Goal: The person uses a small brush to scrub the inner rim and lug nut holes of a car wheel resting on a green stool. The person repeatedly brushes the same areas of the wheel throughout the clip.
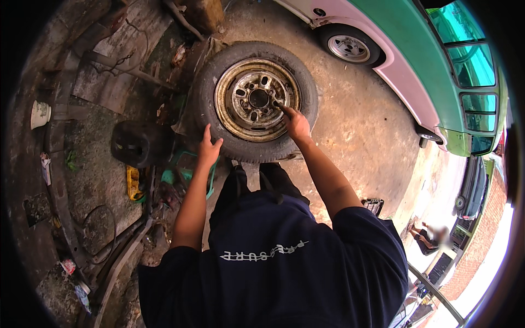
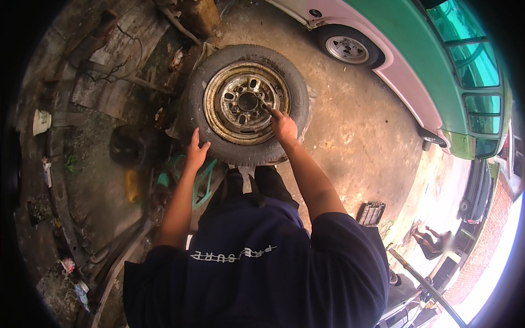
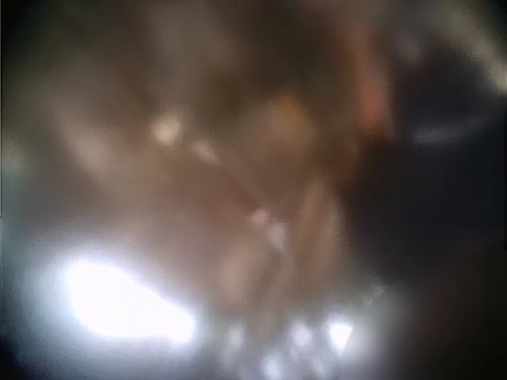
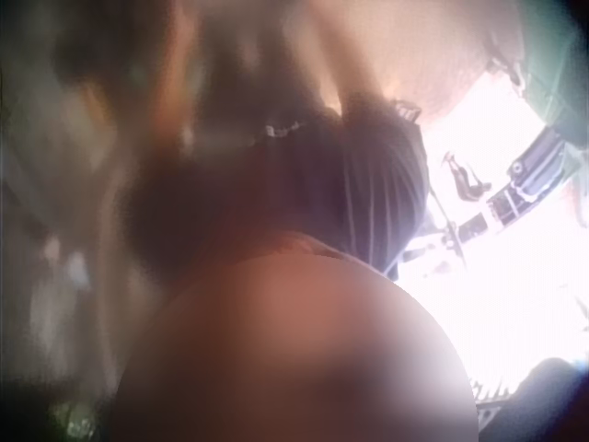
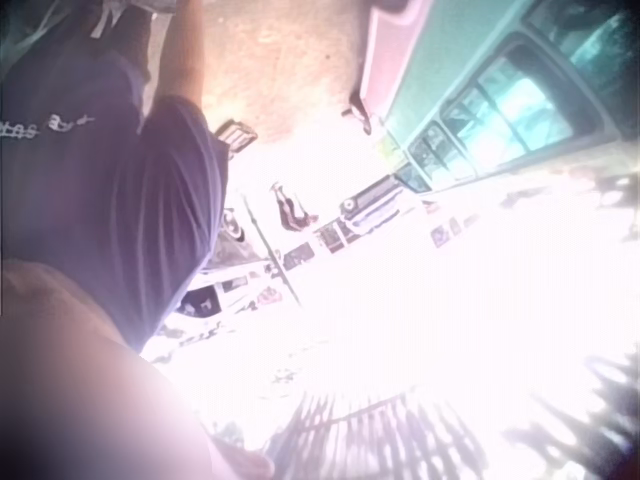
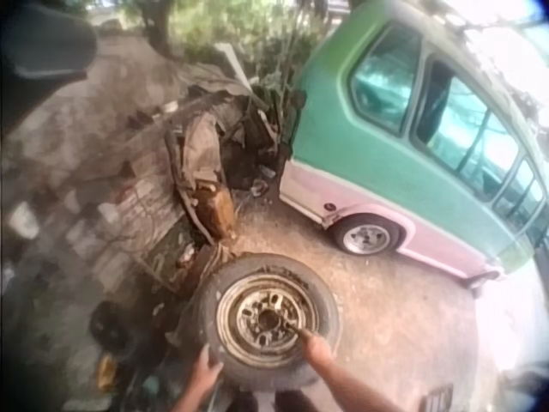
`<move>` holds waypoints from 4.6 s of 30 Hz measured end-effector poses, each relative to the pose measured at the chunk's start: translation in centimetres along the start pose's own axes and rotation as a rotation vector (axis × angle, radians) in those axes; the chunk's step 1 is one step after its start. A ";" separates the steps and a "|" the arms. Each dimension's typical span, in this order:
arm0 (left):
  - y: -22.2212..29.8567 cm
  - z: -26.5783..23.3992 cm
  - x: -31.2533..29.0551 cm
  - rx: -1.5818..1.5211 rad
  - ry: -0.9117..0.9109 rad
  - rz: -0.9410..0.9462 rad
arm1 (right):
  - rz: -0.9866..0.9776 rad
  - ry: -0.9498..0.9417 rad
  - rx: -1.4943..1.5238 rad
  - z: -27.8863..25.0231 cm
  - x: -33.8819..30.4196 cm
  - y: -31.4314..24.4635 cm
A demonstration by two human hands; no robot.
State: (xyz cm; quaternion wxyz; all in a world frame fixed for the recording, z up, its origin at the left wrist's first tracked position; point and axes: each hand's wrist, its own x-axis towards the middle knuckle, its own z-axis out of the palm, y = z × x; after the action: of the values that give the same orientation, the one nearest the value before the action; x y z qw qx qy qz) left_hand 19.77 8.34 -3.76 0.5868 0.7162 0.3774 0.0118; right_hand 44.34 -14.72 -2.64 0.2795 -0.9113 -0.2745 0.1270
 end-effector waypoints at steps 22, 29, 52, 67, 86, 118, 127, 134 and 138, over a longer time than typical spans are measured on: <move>-3.5 0.5 0.5 0.209 0.121 0.139 | -0.040 0.067 0.097 -0.6 -2.6 -1.5; -3.4 0.5 0.8 0.188 0.099 0.066 | 0.078 -0.033 0.081 1.1 -2.8 -1.5; -0.1 -0.5 0.1 0.079 -0.047 -0.043 | 0.309 -0.055 0.177 3.6 -6.5 -2.6; -2.2 -0.6 0.9 0.076 0.031 0.131 | 0.254 -0.194 0.010 2.7 -5.7 -3.9; -2.5 -0.7 1.0 0.043 -0.005 0.097 | 0.195 -0.184 0.012 2.8 -6.3 -2.2; -3.0 -0.7 1.0 0.090 0.002 0.115 | 0.199 -0.210 0.020 2.6 -6.7 -2.9; -2.6 -0.6 0.8 0.098 0.002 0.110 | 0.227 -0.190 -0.069 1.1 -5.5 -2.2; -3.1 -0.4 1.0 0.110 0.015 0.115 | 0.283 -0.194 0.013 2.7 -6.8 -4.8; -3.6 -0.3 1.2 0.127 0.048 0.170 | 0.262 -0.118 0.039 1.6 -5.8 -4.5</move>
State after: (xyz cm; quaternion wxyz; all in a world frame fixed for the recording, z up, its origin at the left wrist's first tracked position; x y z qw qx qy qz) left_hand 18.56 9.37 -7.21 0.5280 0.7808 0.3295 0.0547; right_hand 37.03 -14.16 -0.90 0.2617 -0.9246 -0.1667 0.2209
